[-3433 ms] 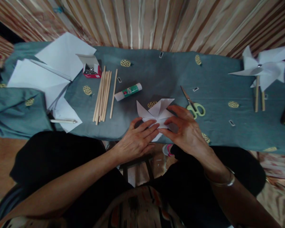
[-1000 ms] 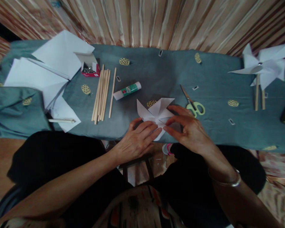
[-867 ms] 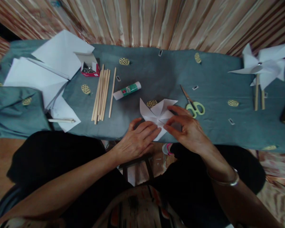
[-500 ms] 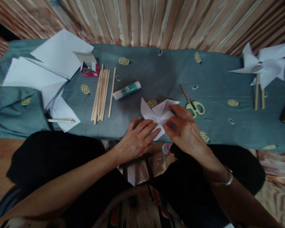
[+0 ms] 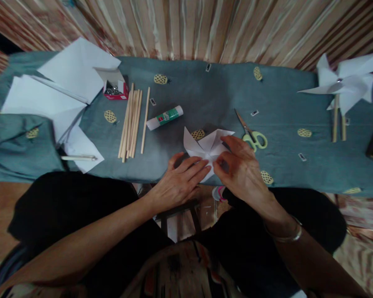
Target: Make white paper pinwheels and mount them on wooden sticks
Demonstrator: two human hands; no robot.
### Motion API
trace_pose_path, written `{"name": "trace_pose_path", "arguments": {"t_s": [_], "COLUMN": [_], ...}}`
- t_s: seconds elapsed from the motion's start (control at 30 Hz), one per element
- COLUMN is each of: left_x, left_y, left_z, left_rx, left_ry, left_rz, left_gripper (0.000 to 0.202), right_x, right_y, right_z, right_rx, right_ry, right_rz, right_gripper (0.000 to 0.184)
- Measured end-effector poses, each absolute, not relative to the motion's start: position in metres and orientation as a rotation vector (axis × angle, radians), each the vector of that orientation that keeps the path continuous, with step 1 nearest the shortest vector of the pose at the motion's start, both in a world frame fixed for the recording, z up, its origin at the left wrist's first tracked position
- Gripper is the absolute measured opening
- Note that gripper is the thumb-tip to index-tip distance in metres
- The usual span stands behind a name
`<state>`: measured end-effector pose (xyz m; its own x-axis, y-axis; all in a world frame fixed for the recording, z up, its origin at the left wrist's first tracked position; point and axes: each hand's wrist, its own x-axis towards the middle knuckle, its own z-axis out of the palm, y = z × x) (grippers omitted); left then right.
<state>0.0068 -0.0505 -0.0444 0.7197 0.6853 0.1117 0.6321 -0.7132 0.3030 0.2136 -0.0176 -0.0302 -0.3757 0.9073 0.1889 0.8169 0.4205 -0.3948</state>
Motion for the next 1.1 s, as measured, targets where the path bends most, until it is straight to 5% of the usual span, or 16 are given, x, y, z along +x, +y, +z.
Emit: {"name": "trace_pose_path", "arguments": {"t_s": [0.63, 1.1], "left_x": [0.009, 0.012], "left_y": [-0.049, -0.049], "left_z": [-0.041, -0.045], "left_rx": [2.714, 2.723], "left_ry": [1.05, 1.052], "left_rz": [0.271, 0.366], "left_gripper": [0.041, 0.038], "right_x": [0.22, 0.211], "right_y": [-0.015, -0.021], "right_z": [-0.018, -0.035], "right_rx": [-1.386, -1.262], "right_ry": [-2.286, -2.466], "right_rz": [0.287, 0.316], "right_gripper": [0.01, 0.034]}}
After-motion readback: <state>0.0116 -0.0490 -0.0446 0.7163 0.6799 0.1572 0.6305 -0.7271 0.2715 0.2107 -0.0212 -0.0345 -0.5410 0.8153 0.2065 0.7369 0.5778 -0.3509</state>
